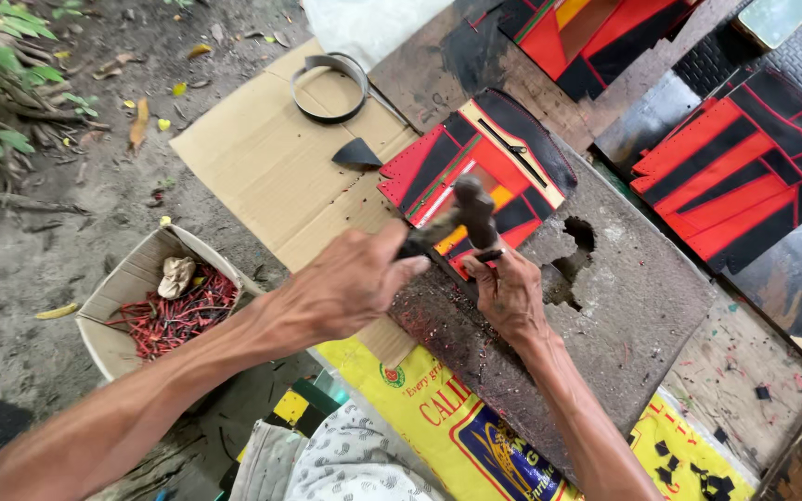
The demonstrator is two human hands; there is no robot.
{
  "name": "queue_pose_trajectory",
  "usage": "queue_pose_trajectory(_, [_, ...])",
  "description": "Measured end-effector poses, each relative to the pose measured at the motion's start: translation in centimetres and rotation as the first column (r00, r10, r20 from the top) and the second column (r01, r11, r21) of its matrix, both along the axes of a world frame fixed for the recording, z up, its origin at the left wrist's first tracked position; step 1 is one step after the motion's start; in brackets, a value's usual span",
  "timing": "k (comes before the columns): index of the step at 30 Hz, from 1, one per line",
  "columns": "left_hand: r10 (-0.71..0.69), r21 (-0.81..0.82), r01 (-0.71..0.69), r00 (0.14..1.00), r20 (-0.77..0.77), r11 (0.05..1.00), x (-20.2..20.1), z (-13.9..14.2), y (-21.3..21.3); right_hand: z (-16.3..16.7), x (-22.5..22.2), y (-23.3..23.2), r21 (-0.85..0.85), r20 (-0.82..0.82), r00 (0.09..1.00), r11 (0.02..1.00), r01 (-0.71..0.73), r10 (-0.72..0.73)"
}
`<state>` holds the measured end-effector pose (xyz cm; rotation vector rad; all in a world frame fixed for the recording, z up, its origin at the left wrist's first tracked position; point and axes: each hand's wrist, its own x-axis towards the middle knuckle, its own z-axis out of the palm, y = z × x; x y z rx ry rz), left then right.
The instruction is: The person hammers small tacks along the edge of a colorful patchwork bag, holding each tack in place with one hand while striking it with a hammer in the other. They work around the bag's edge, then pick up another finished bag and continue hammering tacks along its edge.
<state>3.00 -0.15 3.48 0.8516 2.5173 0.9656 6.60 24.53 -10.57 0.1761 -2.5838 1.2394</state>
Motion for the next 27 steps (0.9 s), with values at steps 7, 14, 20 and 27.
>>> queue_pose_trajectory(7, [-0.021,0.223,0.089,0.957,-0.290,0.971,-1.0,4.8,-0.2,1.2,-0.3,-0.5,0.019,0.036,0.999,0.999,-0.026,0.025])
queue_pose_trajectory(14, [-0.094,-0.072,0.090,0.994,-0.055,0.993,-1.5,4.1,3.5,0.9,-0.4,-0.4,0.119,-0.005,1.000,0.993,-0.021,0.021])
queue_pose_trajectory(20, [0.036,-0.080,-0.032,0.998,0.051,0.996,-0.9,-1.0,-0.4,-0.5,-0.3,-0.1,-0.050,0.092,0.993,0.995,0.084,-0.079])
queue_pose_trajectory(27, [0.524,0.205,-0.618,0.767,0.371,0.759,-1.5,-9.3,-0.3,-0.1,0.3,-1.0,-0.376,0.204,0.968,0.901,0.218,-0.149])
